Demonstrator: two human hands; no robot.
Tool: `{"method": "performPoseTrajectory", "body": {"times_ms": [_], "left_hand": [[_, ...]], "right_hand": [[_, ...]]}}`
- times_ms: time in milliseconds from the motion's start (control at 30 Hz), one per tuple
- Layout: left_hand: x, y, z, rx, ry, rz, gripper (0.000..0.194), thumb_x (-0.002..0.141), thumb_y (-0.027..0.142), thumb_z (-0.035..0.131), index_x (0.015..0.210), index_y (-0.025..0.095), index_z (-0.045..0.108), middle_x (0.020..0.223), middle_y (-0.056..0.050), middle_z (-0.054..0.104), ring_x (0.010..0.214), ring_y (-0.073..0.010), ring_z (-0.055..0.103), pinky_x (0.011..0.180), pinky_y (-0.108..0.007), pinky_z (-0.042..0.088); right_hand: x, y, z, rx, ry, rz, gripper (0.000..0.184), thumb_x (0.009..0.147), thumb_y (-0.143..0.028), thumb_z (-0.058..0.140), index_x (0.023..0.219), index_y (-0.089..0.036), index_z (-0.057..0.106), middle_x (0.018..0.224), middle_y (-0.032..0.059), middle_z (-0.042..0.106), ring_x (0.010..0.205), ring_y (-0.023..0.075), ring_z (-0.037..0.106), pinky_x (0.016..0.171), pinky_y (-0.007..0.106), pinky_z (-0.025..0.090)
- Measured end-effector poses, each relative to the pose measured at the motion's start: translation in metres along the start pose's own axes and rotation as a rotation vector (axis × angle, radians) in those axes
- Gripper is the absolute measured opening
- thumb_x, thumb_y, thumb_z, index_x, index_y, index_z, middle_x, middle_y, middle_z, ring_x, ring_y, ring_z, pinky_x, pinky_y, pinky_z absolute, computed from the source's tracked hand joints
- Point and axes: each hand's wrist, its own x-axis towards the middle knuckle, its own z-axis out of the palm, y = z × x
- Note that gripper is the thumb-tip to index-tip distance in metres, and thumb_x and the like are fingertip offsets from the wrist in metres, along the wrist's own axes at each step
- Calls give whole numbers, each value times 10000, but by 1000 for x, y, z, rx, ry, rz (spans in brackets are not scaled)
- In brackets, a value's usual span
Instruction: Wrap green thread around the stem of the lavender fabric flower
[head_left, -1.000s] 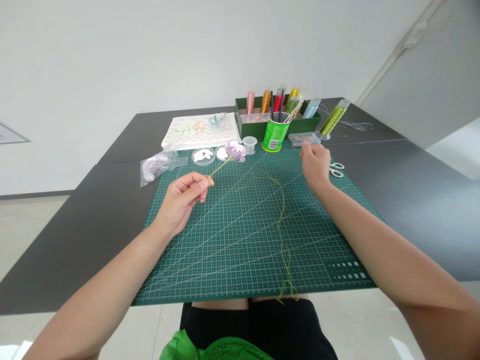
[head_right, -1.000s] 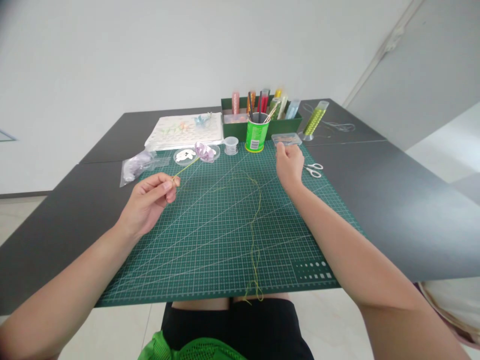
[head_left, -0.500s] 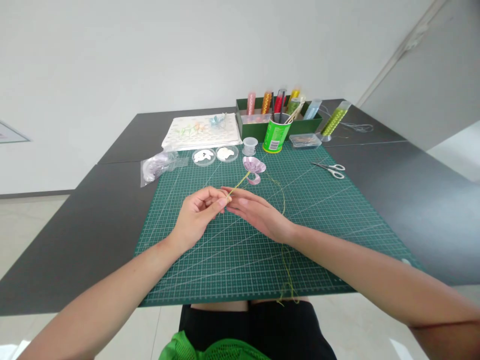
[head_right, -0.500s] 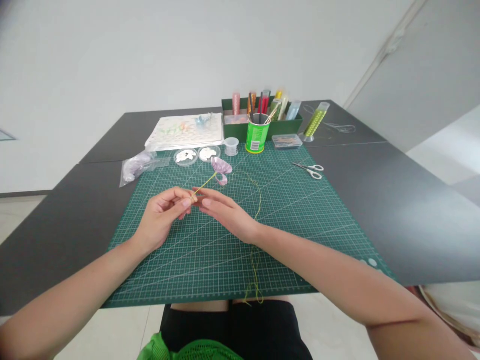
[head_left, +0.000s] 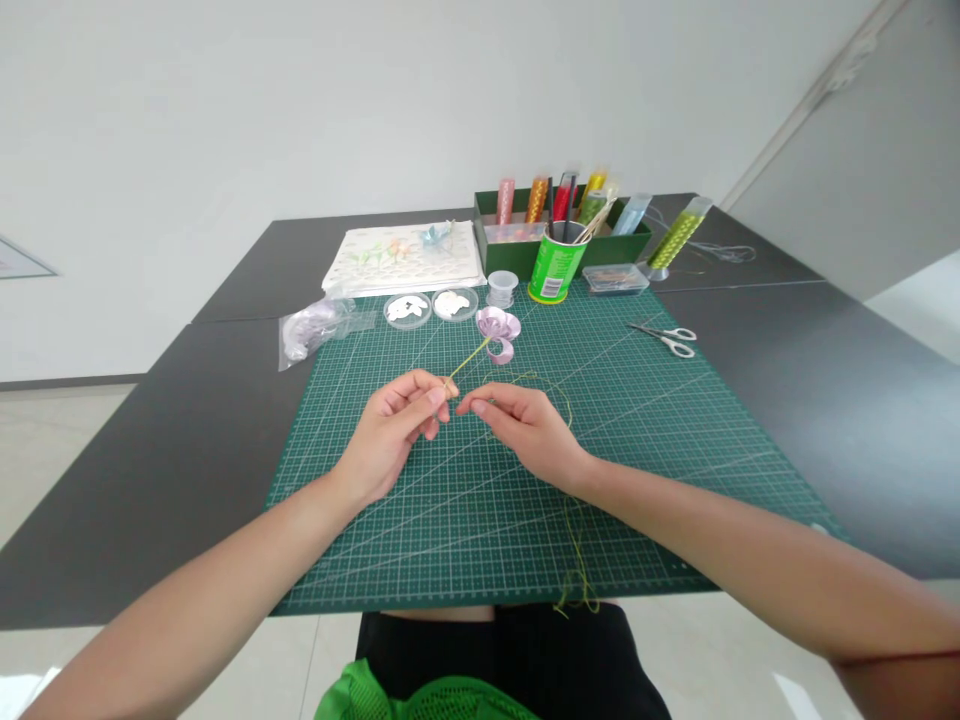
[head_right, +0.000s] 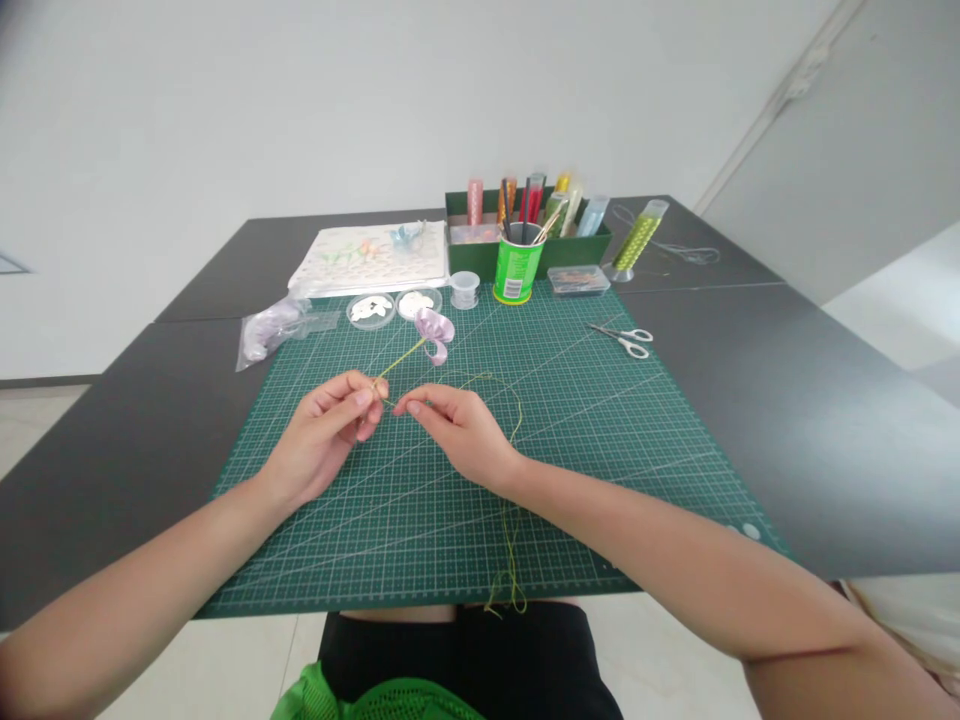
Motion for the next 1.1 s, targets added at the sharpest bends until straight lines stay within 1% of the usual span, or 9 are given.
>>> {"method": "performPoseTrajectory", "body": {"times_ms": [167, 367, 533, 700, 800, 900, 1000, 1067, 1100], "left_hand": [[3, 1, -3, -84, 6, -40, 216, 799, 328, 861, 780, 161, 725, 933, -31, 687, 680, -73, 559, 547, -158, 460], [0, 3, -2, -15, -32, -21, 221, 818, 342, 846, 781, 161, 725, 896, -29, 681, 641, -69, 527, 555, -168, 459], [-2, 4, 1, 6, -94, -51, 230, 846, 352, 824, 787, 157, 719, 830, -16, 657, 605, -62, 497, 565, -171, 452], [-3, 4, 2, -11, -115, -100, 244, 849, 359, 822, 773, 157, 708, 779, -13, 648, 589, -67, 485, 558, -181, 438], [-3, 4, 2, -26, -132, -120, 226, 849, 352, 820, 792, 159, 719, 755, -10, 639, 591, -70, 488, 556, -183, 428], [-4, 4, 1, -18, -143, -132, 225, 843, 360, 821, 806, 161, 723, 729, -8, 627, 594, -82, 489, 550, -195, 422], [-5, 4, 2, -13, -158, -132, 239, 844, 372, 818, 797, 161, 717, 720, -7, 620, 592, -86, 484, 550, -204, 419], [-6, 5, 3, -17, -169, -131, 247, 850, 375, 815, 784, 161, 711, 727, -7, 622, 589, -83, 479, 550, -204, 417], [-6, 6, 4, -20, -174, -131, 252, 851, 377, 816, 779, 161, 709, 728, -7, 623, 586, -81, 475, 549, -203, 415]], "right_hand": [[1, 7, -2, -153, -3, 15, 266, 983, -335, 539, 918, -222, 771, 670, -10, 618, 576, 130, 469, 558, 281, 379], [10, 12, -15, -190, 317, -41, 213, 920, -405, 670, 926, -212, 761, 961, 46, 764, 879, 193, 649, 825, 355, 495], [14, 8, -26, -274, 420, -145, 180, 898, -373, 722, 796, -225, 727, 806, 19, 728, 776, 188, 631, 778, 365, 495], [17, 11, -39, -660, 509, -387, 193, 954, -321, 697, 773, -261, 730, 800, 11, 730, 792, 213, 646, 854, 440, 453], [19, 10, -52, -879, 518, -540, 158, 971, -302, 688, 832, -294, 762, 824, 16, 749, 825, 226, 658, 937, 483, 419], [21, 7, -66, -967, 487, -562, 160, 971, -326, 690, 831, -316, 768, 837, 20, 755, 834, 237, 662, 957, 501, 415], [24, 6, -73, -908, 494, -533, 136, 962, -369, 705, 856, -309, 766, 856, 29, 755, 859, 248, 674, 964, 507, 444], [25, 7, -73, -800, 457, -496, 92, 936, -377, 738, 963, -295, 769, 911, 38, 764, 909, 257, 691, 962, 499, 487], [26, 8, -72, -727, 417, -472, 157, 919, -370, 756, 1050, -285, 763, 958, 43, 770, 932, 257, 700, 954, 488, 517]]}}
